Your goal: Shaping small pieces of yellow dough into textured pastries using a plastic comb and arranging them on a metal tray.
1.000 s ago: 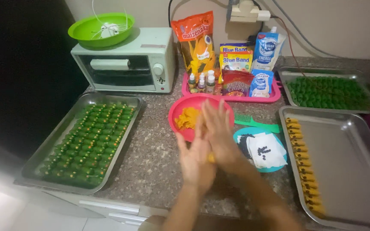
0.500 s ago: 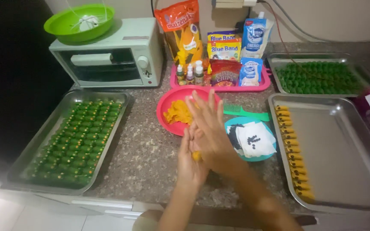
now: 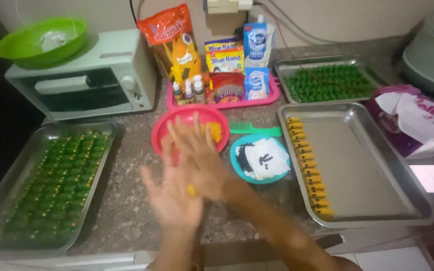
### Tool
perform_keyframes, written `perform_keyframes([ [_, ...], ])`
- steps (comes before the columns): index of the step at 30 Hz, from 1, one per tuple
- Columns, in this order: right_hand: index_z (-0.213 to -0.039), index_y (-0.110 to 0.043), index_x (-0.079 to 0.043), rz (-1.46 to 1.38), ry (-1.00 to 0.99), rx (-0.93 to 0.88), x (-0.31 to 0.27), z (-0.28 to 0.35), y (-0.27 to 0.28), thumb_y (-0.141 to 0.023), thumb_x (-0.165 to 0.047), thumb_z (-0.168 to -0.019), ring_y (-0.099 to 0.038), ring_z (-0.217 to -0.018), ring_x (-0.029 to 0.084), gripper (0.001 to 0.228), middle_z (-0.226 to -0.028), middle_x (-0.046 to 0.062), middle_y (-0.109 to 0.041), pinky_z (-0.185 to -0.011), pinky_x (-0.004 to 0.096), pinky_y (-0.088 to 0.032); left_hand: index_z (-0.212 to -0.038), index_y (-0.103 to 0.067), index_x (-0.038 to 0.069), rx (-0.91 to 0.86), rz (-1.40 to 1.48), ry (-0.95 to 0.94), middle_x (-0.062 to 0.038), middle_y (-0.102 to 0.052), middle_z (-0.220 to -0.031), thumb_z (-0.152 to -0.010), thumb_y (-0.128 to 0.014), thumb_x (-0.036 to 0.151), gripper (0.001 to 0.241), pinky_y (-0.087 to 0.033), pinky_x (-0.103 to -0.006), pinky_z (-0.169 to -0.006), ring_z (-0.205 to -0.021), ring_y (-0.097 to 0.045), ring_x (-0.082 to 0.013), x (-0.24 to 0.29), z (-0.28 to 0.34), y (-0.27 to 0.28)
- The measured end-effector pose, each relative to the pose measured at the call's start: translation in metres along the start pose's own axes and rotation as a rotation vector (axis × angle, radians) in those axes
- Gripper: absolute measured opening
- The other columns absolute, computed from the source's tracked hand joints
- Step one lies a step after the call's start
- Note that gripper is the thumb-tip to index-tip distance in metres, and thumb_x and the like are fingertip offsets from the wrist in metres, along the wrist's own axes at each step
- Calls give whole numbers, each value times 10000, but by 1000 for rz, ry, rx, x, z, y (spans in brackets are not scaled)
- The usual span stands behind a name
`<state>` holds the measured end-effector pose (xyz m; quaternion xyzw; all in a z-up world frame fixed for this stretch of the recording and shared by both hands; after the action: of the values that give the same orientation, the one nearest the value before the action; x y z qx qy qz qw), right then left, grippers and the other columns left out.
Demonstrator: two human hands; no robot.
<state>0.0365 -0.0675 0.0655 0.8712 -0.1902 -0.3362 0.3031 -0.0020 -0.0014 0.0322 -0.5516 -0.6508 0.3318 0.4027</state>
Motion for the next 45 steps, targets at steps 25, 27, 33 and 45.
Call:
perform_keyframes([
  [25, -1634, -151, -142, 180, -47, -94, 28, -10, -60, -454, -290, -988, 39, -1583, 405, 729, -1724, 91, -136, -1250, 603, 32, -1666, -218, 104, -169, 163, -87, -151, -188, -1709, -1124, -292, 621, 752, -117, -510, -1262, -1571, -166, -312, 6, 8, 8],
  [27, -1631, -159, -86, 184, -112, -150, 43, 9, -79, -232, -334, -1073, 49, -1570, 411, 614, -1711, 134, -165, -1236, 591, 21, -1699, -165, 219, -192, 211, -102, -117, -90, -1737, -1090, -244, 679, 767, -96, -585, -1264, -1588, -99, -346, 17, 4, 19],
  [33, -1610, -246, -75, 227, 26, -16, -11, 16, -22, -232, -434, -1066, -44, -1540, 454, 652, -1676, 179, -222, -1227, 609, -35, -1652, -123, 251, -170, -121, -190, 21, 16, -1756, -1095, -156, 583, 650, 10, -487, -1312, -1613, -1, -301, -3, -2, -5],
  [45, -1629, -201, -117, -164, 107, -97, -34, -12, -4, -470, -392, -966, 71, -1595, 446, 766, -1727, 173, -153, -1213, 670, 145, -1520, -491, 169, -361, 2544, 714, -105, -637, -1443, -1055, -573, 611, 647, -585, -361, -930, -1260, -644, -256, 0, -2, -65],
])
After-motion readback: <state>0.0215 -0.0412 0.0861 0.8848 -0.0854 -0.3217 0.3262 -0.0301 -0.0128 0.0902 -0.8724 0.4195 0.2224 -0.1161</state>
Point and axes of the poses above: each hand's wrist, its own z-axis away from the middle knuckle, its own y-axis out of the back of the hand, x = y × z, the point moved 4 cm from there along -z, towards the middle knuckle
